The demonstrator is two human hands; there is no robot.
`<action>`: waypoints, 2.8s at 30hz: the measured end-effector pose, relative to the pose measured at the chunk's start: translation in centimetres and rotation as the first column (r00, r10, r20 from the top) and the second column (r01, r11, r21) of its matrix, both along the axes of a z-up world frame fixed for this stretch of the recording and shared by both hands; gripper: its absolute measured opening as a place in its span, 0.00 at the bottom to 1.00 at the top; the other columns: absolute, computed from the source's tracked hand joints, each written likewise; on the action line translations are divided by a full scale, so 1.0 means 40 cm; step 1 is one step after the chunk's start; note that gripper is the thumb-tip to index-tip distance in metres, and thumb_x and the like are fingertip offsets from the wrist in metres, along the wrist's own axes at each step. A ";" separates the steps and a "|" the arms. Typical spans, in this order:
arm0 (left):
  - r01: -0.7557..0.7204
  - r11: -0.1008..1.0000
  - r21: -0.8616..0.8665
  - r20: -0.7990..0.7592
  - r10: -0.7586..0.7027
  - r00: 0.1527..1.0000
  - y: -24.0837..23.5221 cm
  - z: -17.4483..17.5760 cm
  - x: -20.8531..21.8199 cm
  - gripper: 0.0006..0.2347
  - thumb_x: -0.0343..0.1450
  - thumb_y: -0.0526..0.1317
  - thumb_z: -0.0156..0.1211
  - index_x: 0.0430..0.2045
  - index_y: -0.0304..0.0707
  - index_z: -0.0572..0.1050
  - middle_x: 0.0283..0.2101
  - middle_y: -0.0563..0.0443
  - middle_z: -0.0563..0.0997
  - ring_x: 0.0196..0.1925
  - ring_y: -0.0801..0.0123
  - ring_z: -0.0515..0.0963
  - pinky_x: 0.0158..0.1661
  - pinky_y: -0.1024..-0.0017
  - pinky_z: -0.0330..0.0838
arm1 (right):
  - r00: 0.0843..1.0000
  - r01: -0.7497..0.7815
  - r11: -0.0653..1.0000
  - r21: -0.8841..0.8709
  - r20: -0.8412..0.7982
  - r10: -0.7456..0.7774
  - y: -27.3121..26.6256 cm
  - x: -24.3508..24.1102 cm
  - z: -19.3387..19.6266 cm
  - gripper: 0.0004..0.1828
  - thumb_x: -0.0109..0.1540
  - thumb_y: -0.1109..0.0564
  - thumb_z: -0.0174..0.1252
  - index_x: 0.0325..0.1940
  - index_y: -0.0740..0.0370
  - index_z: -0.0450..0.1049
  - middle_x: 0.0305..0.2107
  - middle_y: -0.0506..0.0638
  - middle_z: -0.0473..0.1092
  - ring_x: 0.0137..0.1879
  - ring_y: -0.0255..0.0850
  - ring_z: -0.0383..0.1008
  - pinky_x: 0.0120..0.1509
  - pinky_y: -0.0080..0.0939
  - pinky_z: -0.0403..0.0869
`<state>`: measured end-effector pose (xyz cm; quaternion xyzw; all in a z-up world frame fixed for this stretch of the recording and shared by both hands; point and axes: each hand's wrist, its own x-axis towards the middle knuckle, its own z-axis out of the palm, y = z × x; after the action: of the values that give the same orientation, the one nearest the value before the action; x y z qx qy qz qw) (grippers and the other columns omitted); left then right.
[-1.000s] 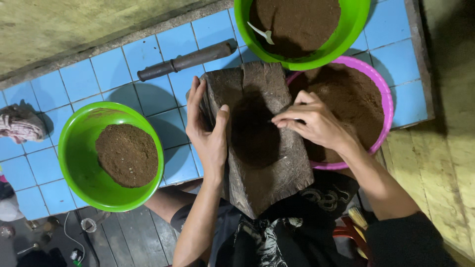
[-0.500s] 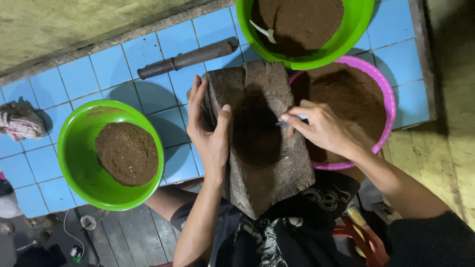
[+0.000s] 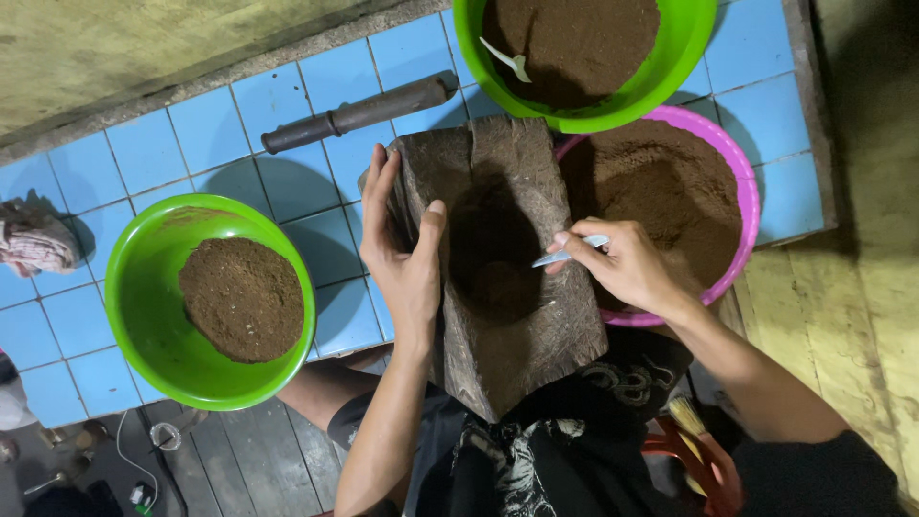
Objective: The person uses a spoon to scoop brown powder from a pink bowl and places it into a wooden mortar. They then use a pestle to grind the powder inside the mortar repeatedly.
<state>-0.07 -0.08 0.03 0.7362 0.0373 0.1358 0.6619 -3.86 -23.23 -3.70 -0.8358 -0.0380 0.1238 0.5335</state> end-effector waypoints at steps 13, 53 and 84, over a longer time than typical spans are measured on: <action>0.002 1.000 -0.009 -0.004 -0.002 1.000 0.000 -0.005 -0.002 0.23 0.69 0.30 0.62 0.61 0.38 0.69 0.70 0.38 0.64 0.74 0.52 0.60 0.72 0.55 0.54 | 0.993 0.116 0.988 0.098 0.016 -0.118 -0.005 -0.018 0.054 0.12 0.68 0.56 0.56 0.36 0.63 0.82 0.27 0.54 0.77 0.37 0.37 0.75 0.45 0.39 0.71; 0.021 1.000 0.008 0.033 -0.021 0.999 -0.010 -0.027 -0.006 0.23 0.70 0.28 0.60 0.62 0.33 0.67 0.69 0.35 0.63 0.74 0.52 0.59 0.70 0.57 0.56 | 0.756 0.444 0.886 -0.135 0.587 -0.289 -0.232 -0.225 -0.041 0.09 0.66 0.58 0.61 0.45 0.63 0.82 0.31 0.49 0.79 0.36 0.45 0.76 0.49 0.41 0.73; 0.008 1.000 -0.015 0.031 -0.007 1.000 -0.008 -0.013 -0.001 0.23 0.70 0.27 0.61 0.62 0.34 0.68 0.70 0.36 0.63 0.75 0.51 0.59 0.71 0.56 0.55 | 0.832 0.003 0.960 -0.280 0.533 0.153 -0.011 -0.233 -0.031 0.08 0.62 0.54 0.58 0.45 0.52 0.78 0.23 0.47 0.74 0.37 0.41 0.72 0.39 0.41 0.71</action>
<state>-0.12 -0.40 -0.49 0.7293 0.0255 0.1444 0.6683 -13.20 -23.65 -4.93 -0.8983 -0.2054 -0.0960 0.3763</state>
